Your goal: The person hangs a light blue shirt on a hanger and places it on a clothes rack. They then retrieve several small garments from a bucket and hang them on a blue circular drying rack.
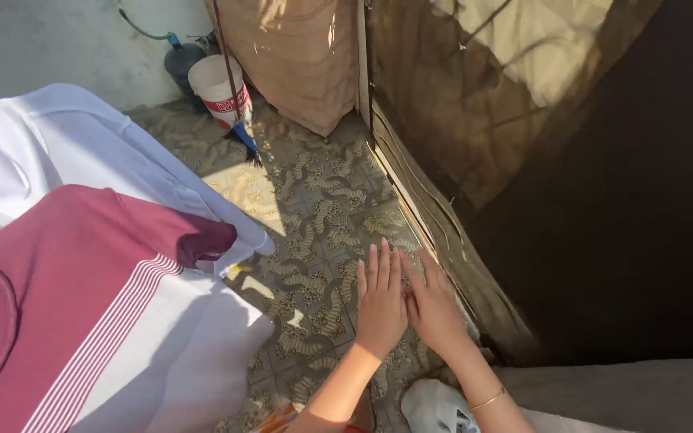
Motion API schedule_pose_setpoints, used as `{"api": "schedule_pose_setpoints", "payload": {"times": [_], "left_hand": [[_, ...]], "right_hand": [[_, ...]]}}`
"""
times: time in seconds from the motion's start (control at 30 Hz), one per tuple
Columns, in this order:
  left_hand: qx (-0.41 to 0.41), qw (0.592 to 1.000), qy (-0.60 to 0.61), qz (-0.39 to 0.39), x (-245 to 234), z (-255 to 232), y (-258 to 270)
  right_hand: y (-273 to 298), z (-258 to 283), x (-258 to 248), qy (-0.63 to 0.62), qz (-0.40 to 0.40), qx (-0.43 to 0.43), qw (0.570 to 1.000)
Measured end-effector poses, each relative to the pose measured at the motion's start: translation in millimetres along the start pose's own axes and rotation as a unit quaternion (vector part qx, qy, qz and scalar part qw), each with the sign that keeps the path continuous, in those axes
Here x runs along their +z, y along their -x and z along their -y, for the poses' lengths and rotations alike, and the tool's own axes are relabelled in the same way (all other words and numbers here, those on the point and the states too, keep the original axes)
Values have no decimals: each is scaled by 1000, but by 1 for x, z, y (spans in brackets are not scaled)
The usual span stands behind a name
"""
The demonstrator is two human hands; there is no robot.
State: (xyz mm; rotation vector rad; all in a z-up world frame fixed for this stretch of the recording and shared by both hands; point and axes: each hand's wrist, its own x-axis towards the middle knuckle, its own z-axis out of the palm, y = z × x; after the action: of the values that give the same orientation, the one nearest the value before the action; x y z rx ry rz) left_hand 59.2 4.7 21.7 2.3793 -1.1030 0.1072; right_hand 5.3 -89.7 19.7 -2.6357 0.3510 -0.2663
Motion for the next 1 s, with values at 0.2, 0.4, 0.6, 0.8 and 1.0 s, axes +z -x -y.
{"api": "schedule_pose_setpoints", "payload": {"times": [0.2,0.4,0.6,0.8,1.0], "left_hand": [[-13,1000,-4,18,-3,94,-62],[-14,999,3,44,10,163,-121],[-53,997,15,63,26,233,-204],[-97,995,-16,8,53,303,-313],[-150,987,-33,-41,37,392,-395]], "right_hand": [[-100,30,24,-31,37,36,998],[-182,25,61,-27,48,48,997],[-285,11,96,-26,78,43,996],[-422,-11,125,29,79,-68,994],[-558,-1,157,72,102,-146,981]]}}
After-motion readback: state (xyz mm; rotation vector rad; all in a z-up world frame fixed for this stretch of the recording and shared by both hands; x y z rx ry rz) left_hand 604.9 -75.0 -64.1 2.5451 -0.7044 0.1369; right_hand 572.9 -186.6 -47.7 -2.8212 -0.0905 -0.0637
